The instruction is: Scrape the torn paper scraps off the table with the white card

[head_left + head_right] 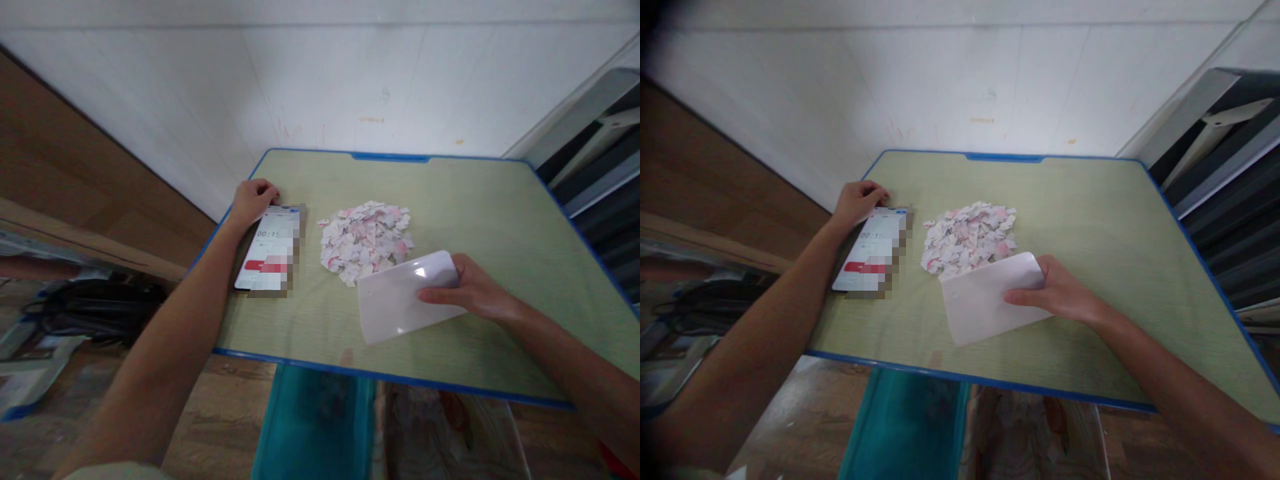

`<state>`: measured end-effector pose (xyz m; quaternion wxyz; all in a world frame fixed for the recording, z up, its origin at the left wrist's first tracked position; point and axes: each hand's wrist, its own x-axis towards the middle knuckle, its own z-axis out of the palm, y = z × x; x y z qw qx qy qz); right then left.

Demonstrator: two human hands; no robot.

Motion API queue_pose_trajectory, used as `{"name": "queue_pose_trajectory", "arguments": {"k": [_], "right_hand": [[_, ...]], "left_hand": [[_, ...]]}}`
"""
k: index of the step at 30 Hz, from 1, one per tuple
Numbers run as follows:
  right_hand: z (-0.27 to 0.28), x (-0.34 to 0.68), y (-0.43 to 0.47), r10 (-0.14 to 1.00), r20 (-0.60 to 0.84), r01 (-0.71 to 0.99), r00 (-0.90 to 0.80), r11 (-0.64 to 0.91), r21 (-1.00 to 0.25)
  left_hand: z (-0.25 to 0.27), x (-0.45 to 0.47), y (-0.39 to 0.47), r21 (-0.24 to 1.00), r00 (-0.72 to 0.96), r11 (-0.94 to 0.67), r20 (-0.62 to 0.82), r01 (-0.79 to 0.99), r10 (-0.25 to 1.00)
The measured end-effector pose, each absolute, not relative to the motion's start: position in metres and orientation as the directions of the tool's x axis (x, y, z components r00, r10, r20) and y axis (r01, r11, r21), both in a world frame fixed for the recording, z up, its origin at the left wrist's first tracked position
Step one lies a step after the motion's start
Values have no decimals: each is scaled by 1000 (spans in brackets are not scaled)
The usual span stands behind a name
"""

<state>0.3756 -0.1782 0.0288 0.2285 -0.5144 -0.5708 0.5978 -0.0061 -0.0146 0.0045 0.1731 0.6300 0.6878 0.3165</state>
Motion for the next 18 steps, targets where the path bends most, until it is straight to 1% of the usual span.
{"name": "queue_pose_trajectory", "arguments": {"k": [4,9,15,18], "right_hand": [[27,369,-183,822,-384,355,-420,-241,-904],[26,362,-188,788,-393,340,-474,-248,-907],[27,371,-184,853,-369,250,-370,-292,-923],[27,377,-180,855,-374,269,-359,-289,-919]], "left_hand": [[4,-6,-14,655,-140,-6,171,756,975],[6,-5,-15,647,-142,-5,175,763,974],[7,-4,-17,647,-138,-12,181,762,974],[5,-6,-15,642,-136,-15,185,766,973]]}}
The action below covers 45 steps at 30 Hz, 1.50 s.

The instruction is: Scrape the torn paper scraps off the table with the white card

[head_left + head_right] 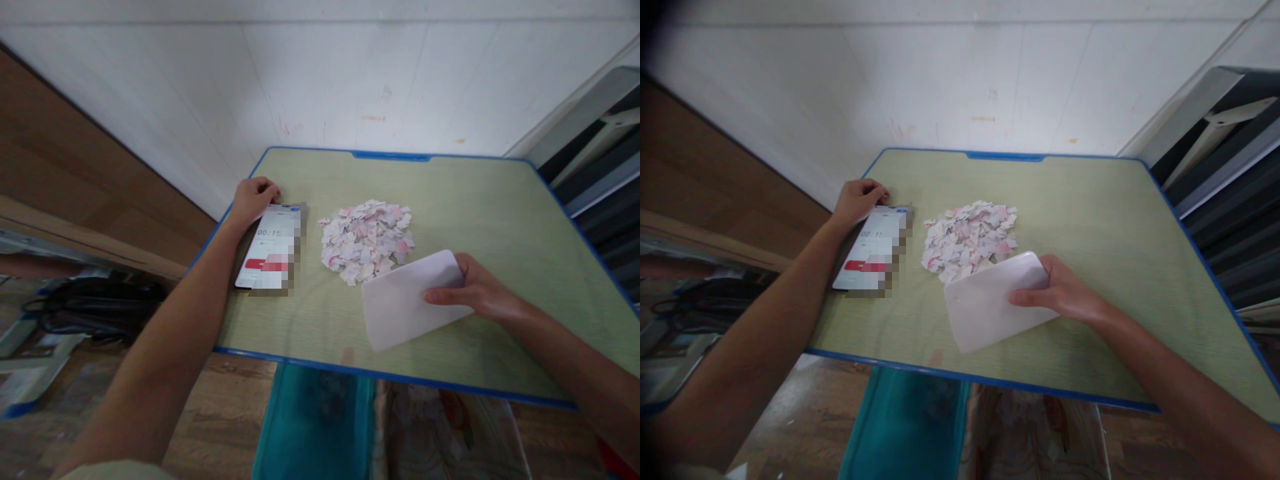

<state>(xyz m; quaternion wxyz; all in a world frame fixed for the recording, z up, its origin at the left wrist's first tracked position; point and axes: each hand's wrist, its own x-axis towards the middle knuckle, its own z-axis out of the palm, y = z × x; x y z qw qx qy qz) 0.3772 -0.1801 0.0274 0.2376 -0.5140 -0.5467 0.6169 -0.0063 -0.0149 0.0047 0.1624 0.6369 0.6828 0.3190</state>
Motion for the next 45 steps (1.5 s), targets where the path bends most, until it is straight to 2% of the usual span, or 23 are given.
{"name": "queue_pose_trajectory", "arguments": {"k": [8,13,19,24,31,38,45], "right_hand": [[28,366,-186,793,-414,334,-448,-282,-900],[28,355,-192,778,-393,356,-489,-233,-905],[26,355,-193,783,-388,336,-487,-242,-910],[24,362,-190,822,-383,303,-421,-271,-914],[25,358,-196,746,-403,318,-531,-265,-910],[27,358,-191,877,-329,325,-351,-215,-921],[22,354,-198,790,-365,299,-493,-240,-923]], "left_hand": [[3,-8,-13,645,-115,-35,188,763,975],[10,0,-18,656,-155,11,163,755,974],[12,2,-19,668,-171,29,148,744,974],[5,-5,-14,656,-132,-20,181,754,975],[6,-5,-15,646,-131,-20,185,763,974],[4,-6,-15,646,-129,-25,190,763,973],[-1,-10,-10,644,-131,-24,191,765,973]]}}
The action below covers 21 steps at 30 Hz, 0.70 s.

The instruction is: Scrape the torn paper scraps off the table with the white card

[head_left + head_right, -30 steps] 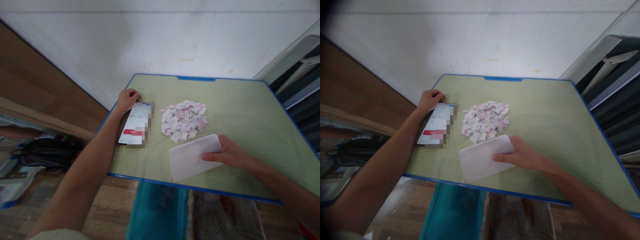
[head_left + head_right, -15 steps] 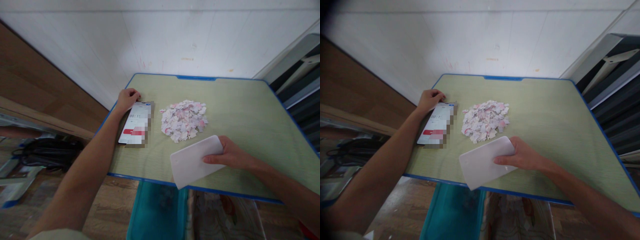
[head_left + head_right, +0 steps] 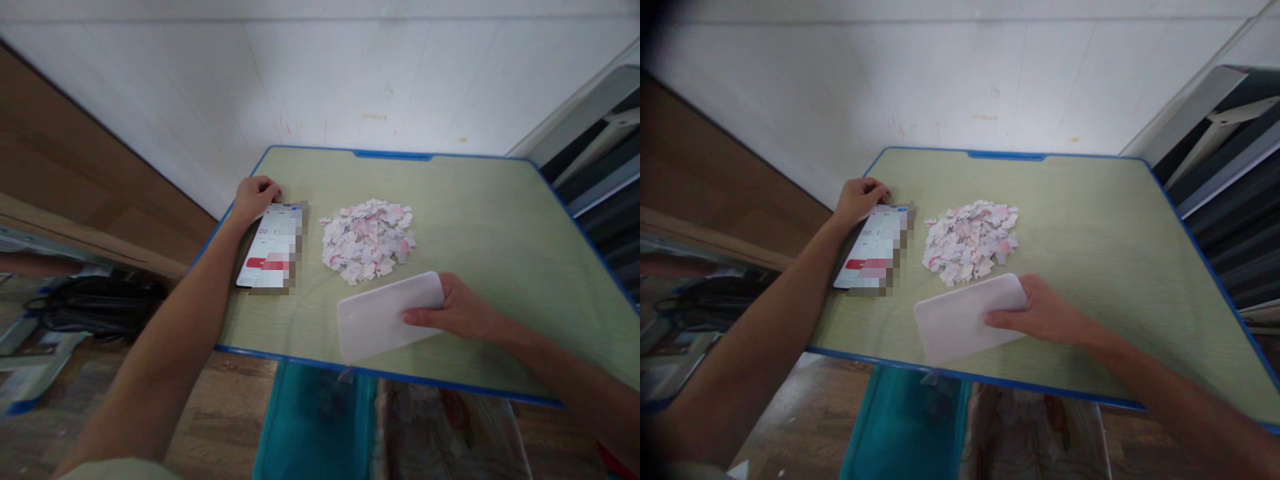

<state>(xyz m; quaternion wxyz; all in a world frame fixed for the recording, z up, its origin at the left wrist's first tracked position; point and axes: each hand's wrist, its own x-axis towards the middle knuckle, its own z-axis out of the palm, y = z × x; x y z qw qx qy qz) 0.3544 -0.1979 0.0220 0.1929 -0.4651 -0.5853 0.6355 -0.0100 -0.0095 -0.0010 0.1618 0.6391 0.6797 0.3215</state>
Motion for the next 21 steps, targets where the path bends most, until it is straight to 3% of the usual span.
{"name": "queue_pose_trajectory", "arguments": {"k": [6,10,14,21], "right_hand": [[21,360,-193,886,-285,169,-365,-238,-957],[16,370,-183,981,-161,39,-111,-157,-987],[7,381,-170,991,-90,8,102,-91,-996],[10,373,-169,998,-48,72,32,-51,-996]], "left_hand": [[2,-7,-12,655,-156,7,169,756,973],[2,-6,-13,657,-155,-1,180,754,971],[0,-8,-11,659,-130,-35,200,751,971],[0,-8,-12,644,-133,-30,204,765,970]]}}
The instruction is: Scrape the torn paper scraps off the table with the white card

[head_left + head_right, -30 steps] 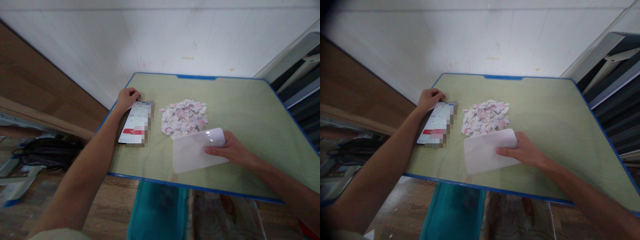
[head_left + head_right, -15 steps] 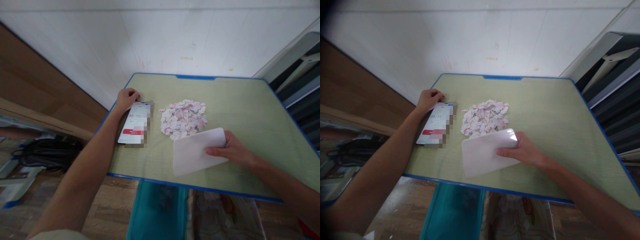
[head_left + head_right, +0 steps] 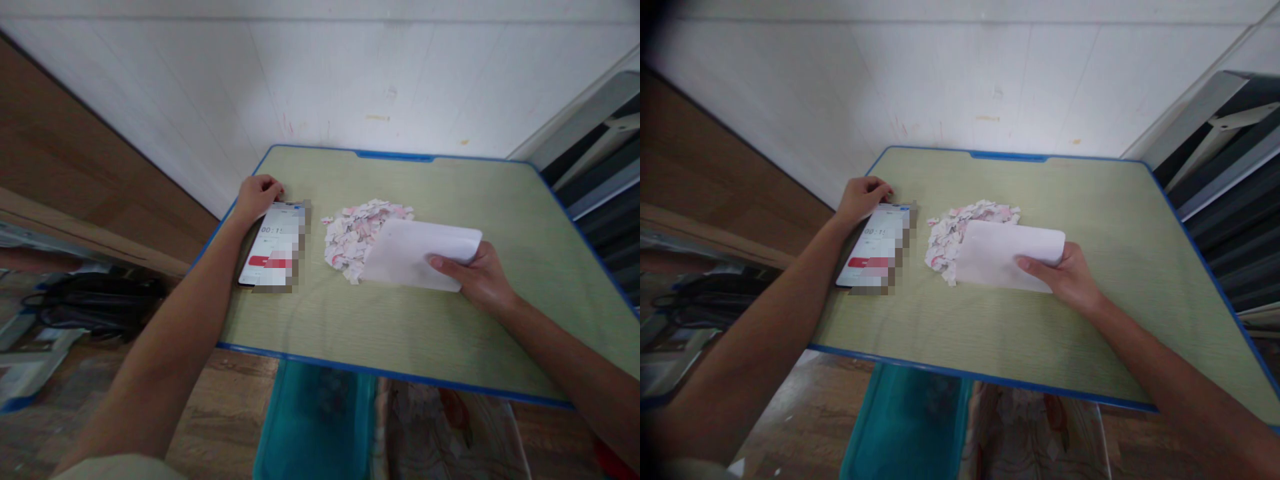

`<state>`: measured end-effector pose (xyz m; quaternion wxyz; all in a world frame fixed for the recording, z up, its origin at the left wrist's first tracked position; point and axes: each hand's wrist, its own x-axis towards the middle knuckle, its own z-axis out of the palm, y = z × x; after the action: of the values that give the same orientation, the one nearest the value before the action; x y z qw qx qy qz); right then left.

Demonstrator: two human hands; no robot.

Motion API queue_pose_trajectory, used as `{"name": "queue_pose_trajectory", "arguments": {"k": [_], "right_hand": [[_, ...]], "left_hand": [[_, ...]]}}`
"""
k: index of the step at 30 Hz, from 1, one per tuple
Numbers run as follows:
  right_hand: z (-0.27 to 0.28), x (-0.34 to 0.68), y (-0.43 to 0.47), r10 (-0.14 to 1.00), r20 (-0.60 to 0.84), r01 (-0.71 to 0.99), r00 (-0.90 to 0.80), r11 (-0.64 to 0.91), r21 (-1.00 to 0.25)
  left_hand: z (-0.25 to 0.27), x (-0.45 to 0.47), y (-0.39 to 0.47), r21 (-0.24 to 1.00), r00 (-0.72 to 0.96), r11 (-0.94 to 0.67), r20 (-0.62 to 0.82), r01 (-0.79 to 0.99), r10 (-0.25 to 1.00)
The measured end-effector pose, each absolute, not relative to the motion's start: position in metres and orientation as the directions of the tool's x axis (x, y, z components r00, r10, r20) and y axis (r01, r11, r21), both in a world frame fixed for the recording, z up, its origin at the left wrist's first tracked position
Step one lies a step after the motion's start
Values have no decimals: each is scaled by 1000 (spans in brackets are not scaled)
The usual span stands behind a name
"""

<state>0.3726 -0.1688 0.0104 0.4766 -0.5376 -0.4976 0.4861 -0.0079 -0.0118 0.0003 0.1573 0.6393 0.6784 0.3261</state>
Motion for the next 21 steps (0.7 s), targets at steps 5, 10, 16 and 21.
{"name": "queue_pose_trajectory", "arguments": {"k": [5,10,16,21], "right_hand": [[11,369,-174,997,-48,136,-53,-41,-990],[8,381,-172,998,-7,58,63,-11,-998],[1,391,-163,990,31,27,140,27,-999],[5,387,-166,1000,-7,131,-5,-7,-991]], "left_hand": [[-1,-9,-11,639,-125,-33,200,768,972],[-3,-11,-9,632,-118,-44,213,774,970],[0,-9,-11,618,-129,-22,198,786,972],[0,-9,-12,618,-120,-32,203,785,972]]}}
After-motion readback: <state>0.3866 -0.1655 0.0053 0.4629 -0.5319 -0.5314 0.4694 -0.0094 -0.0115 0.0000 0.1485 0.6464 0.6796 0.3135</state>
